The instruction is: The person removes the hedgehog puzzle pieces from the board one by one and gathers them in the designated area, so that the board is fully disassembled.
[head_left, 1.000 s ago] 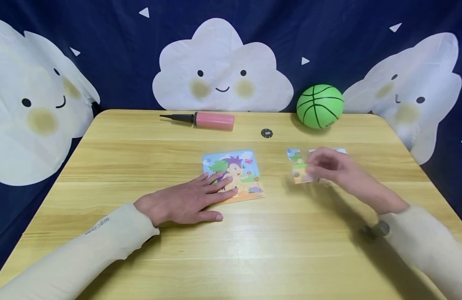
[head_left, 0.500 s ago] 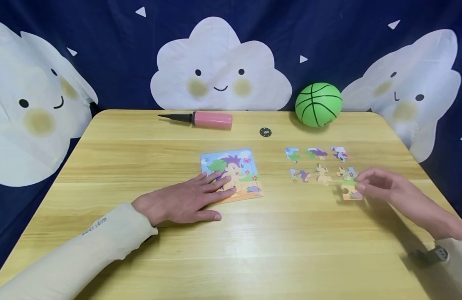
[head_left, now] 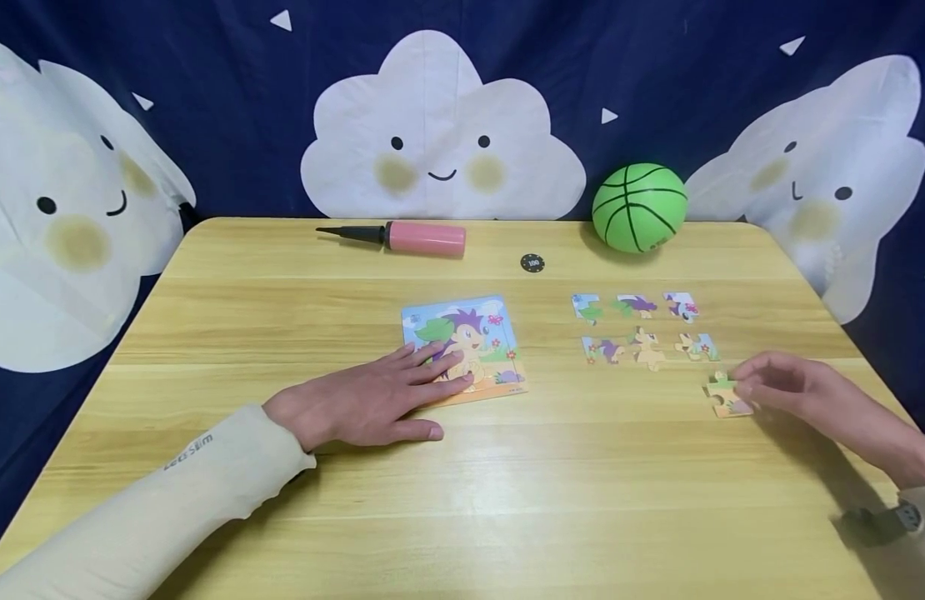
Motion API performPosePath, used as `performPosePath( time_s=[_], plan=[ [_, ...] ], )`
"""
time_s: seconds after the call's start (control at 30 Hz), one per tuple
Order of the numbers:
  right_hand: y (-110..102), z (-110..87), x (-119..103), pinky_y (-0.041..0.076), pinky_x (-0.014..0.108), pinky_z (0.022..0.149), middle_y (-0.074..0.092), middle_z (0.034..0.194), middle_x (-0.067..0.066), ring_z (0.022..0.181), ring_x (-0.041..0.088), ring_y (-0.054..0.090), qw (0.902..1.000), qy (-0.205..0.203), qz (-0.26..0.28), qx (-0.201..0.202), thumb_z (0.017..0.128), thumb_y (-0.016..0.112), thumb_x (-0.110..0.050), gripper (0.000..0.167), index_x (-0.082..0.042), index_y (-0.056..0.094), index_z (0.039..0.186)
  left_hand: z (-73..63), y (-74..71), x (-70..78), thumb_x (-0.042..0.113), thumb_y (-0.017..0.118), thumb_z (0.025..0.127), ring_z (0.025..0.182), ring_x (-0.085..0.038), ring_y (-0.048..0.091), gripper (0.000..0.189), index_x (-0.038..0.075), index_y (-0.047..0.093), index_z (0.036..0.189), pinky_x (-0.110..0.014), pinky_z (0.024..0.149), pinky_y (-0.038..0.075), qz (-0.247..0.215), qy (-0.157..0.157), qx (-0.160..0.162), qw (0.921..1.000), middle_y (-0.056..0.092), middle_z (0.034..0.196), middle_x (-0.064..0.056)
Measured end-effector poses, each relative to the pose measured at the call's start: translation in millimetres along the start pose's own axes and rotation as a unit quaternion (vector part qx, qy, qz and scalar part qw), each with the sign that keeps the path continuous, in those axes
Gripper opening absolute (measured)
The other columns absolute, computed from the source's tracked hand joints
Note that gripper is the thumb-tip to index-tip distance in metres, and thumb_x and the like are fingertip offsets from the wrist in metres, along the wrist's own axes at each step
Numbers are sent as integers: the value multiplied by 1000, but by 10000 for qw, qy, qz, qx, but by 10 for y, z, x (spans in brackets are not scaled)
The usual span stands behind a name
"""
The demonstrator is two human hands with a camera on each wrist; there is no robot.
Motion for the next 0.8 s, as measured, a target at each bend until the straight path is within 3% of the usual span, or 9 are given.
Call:
performPosePath(
  time_s=[0.13,0.4,0.63,0.8],
  plan=[
    [19,11,-21,51,12,81,72,126,-16,106,-11,62,9998,-85,-130,92,111,65,-41,37,-15,67,137,0,4,-1,55,49,114,172,-31,2,69,31,25,175,-59,139,8,-23,-13,-4,10000,10,185,-2],
    [75,27,-73,52,16,75,76,102,-8,90,-1,67,9979,-417,-199,459,106,75,-27,29,-9,71,129,1,1,3,54,50,114,172,-31,2,70,31,26,175,-59,138,8,-51,-7,-10,10000,10,185,-2],
    [67,25,-51,53,18,76,75,106,-7,93,0,68,9986,-329,-81,408,107,73,-31,33,-10,68,133,-2,8,-2,55,50,114,172,-31,2,70,31,26,175,-59,138,8,-58,-8,-7,10000,11,185,-2],
    [29,23,-117,52,15,78,73,116,-19,99,-4,65,9965,-565,41,618,110,70,-28,29,-11,70,133,-2,11,-8,56,49,114,172,-30,0,70,32,25,175,-59,139,7,-118,-44,-12,9999,10,185,-1]
  ],
)
Point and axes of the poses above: each hand's wrist, its own z-axis towards the middle knuckle, its own y-axis out of the palm, x = y × z, the point moved 4 cm from there along z, towards the middle knuckle
